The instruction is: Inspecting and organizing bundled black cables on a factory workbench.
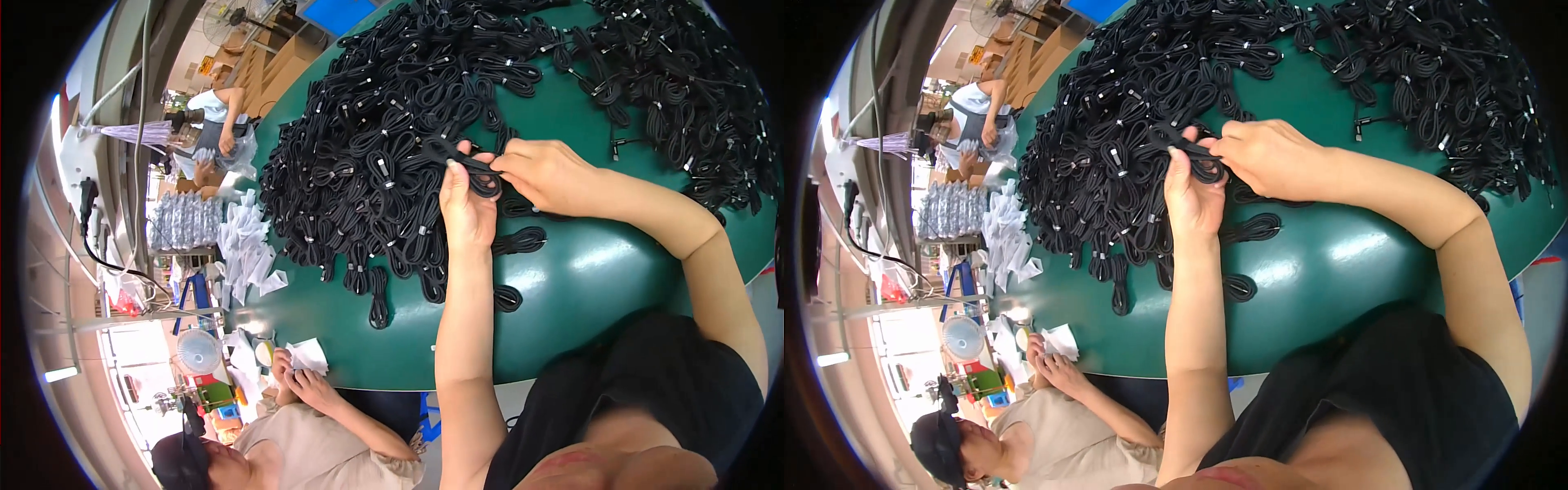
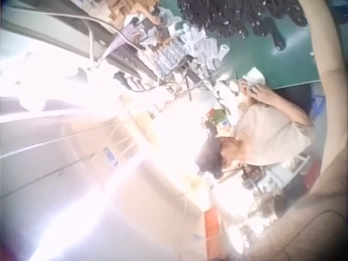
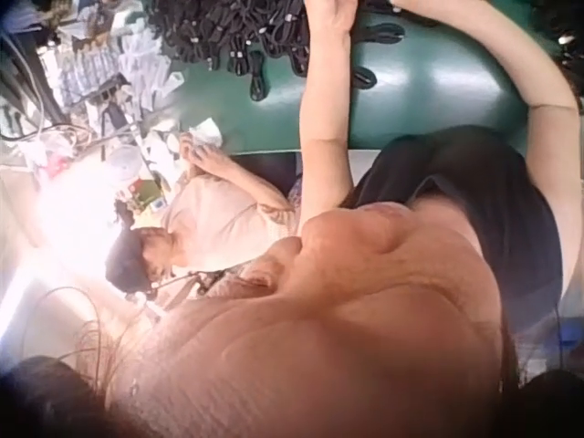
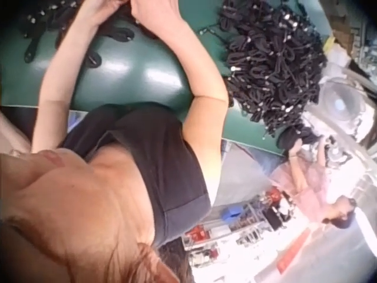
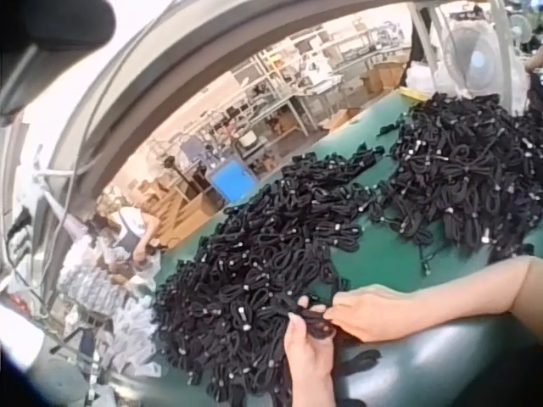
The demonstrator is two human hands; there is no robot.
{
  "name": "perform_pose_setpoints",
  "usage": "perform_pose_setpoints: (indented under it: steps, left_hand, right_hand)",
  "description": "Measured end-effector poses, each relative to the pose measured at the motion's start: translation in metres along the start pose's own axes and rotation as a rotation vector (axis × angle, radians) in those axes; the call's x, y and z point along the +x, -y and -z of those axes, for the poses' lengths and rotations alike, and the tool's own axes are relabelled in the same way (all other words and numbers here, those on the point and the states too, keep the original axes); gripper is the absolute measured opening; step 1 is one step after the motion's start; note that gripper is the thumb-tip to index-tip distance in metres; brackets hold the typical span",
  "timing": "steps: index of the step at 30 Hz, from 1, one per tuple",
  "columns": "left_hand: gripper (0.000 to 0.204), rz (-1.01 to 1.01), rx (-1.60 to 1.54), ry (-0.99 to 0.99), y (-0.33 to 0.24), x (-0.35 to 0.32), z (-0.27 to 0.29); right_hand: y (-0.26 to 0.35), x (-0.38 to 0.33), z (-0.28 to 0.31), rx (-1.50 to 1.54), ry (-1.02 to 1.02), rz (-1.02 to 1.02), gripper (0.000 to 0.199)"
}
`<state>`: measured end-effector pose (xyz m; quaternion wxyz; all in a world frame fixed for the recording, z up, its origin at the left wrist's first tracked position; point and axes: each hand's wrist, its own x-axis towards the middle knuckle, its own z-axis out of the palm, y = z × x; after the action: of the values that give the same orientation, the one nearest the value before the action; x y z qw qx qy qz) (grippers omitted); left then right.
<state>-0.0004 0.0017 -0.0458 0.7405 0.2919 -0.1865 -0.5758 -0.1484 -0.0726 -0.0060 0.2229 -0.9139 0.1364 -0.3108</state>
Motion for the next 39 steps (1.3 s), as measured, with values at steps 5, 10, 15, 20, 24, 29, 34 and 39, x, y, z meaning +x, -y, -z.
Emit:
perform_pose_setpoints:
  steps: [5,10,15,20,24,29,34,39]
  left_hand:
    - [0.044,-0.285,0.119,-0.060,0.000,0.000,-0.001]
    - [0.052,-0.313,0.133,-0.089,0.015,-0.005,-0.012]
    - [0.055,-0.279,0.174,-0.136,0.027,-0.009,-0.017]
    - [0.048,-0.271,0.105,-0.067,0.016,-0.003,-0.007]
    - [0.040,-0.277,0.135,-0.043,0.013,-0.004,-0.009]
    - [0.037,-0.174,0.052,-0.023,0.026,-0.010,-0.023]
    - [0.040,-0.197,0.039,0.015,0.021,-0.005,-0.020]
    - [0.044,-0.214,0.045,0.049,0.021,-0.005,-0.016]
  right_hand:
    - [0.000,0.020,-0.006,-0.094,0.035,0.006,0.018]
    - [-0.005,0.010,-0.027,0.011,-0.192,-0.058,0.014]
    - [-0.012,0.016,-0.014,-0.010,-0.157,-0.142,0.014]
    - [-0.010,0.014,-0.015,-0.097,0.007,-0.063,0.015]
    - [-0.013,0.015,-0.010,0.051,0.003,-0.061,0.014]
    - [-0.009,0.016,-0.012,0.140,-0.036,-0.104,0.013]
    - [-0.014,0.018,-0.009,0.141,-0.068,-0.106,0.011]
    - [-0.012,0.017,-0.004,0.141,0.103,-0.198,0.010]
